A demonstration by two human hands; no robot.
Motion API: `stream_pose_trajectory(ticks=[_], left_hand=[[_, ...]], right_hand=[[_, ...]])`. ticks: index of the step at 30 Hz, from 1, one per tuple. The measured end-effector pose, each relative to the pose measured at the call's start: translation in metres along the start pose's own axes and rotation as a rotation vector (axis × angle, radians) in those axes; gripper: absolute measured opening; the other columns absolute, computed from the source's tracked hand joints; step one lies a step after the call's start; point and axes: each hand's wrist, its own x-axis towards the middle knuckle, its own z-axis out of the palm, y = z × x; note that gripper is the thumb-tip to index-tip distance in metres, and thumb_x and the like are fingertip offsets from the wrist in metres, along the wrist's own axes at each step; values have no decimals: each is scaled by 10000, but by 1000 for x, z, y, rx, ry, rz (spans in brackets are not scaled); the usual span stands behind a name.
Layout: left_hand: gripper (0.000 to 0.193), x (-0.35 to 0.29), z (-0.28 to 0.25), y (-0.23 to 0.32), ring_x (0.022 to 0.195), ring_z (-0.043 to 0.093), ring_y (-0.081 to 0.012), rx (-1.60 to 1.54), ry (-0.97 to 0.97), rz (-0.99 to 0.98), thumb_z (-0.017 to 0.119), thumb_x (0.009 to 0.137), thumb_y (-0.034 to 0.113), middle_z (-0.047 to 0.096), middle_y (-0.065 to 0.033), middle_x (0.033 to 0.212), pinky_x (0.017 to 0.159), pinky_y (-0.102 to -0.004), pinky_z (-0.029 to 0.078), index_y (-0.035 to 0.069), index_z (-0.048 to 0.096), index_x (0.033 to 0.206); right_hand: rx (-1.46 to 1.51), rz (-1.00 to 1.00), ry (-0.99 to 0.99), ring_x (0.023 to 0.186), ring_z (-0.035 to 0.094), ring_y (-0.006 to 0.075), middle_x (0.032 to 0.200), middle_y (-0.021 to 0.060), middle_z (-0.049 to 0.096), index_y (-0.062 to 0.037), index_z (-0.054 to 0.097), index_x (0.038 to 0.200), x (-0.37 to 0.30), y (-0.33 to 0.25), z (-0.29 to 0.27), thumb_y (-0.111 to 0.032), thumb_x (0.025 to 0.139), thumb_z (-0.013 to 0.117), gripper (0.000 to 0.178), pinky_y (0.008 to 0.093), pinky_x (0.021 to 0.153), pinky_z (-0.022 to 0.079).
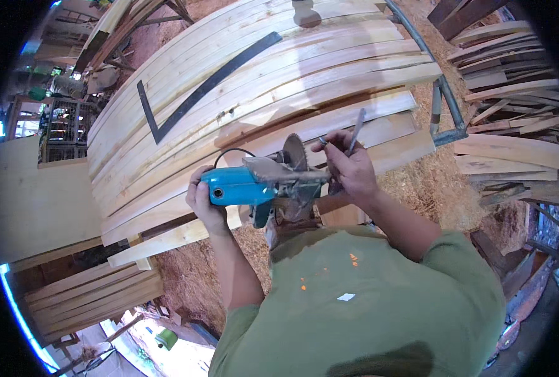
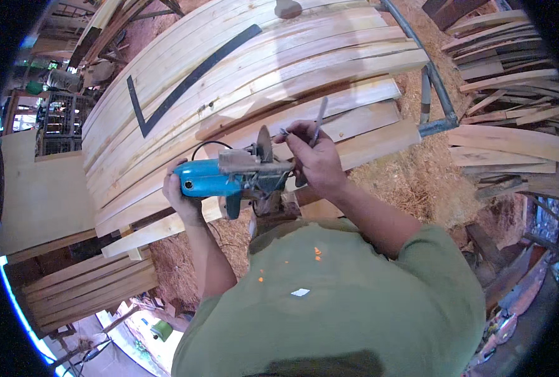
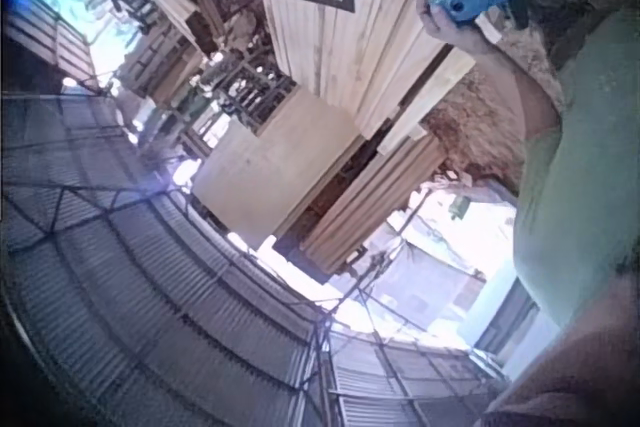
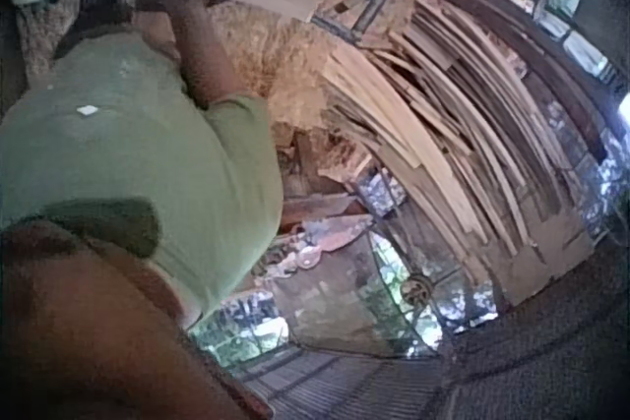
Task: Maintaining and adjusting a circular saw in a workshop using a spoon and small metal pieces.
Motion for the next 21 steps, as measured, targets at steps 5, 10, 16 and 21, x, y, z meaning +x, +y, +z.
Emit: stream_pose_trajectory(ticks=[5,10,16,21], left_hand=[[533,-23,-31,-17,974,666,-229,-27,-6,-19,628,941,371,700,-176,1093,887,-350,534,-104,663,1179],[549,-37,-45,-33,950,651,-222,-84,0,-51,637,911,377,693,-168,1086,867,-339,522,-112,666,1159],[501,-46,-63,-53,946,631,-226,-302,118,-245,633,848,319,671,-159,1094,881,-339,517,-90,670,1135],[449,-47,-45,-28,966,642,-245,-207,152,-211,637,863,314,663,-183,1142,874,-358,539,-74,665,1087]], right_hand=[[61,-4,-45,544,490,34,1004,86,707,-80,567,1223,-1,6,12,-126,1085,575,146,221,495,471],[-95,-184,207,582,519,49,903,48,662,-60,554,1213,-15,41,47,-134,1082,583,153,218,539,445],[-629,-451,237,730,566,108,898,66,608,-29,527,1125,-78,71,28,-62,1059,556,80,279,629,468],[-633,-789,-212,751,597,215,929,110,615,-31,498,1186,-99,76,8,-17,995,618,226,361,700,509]])
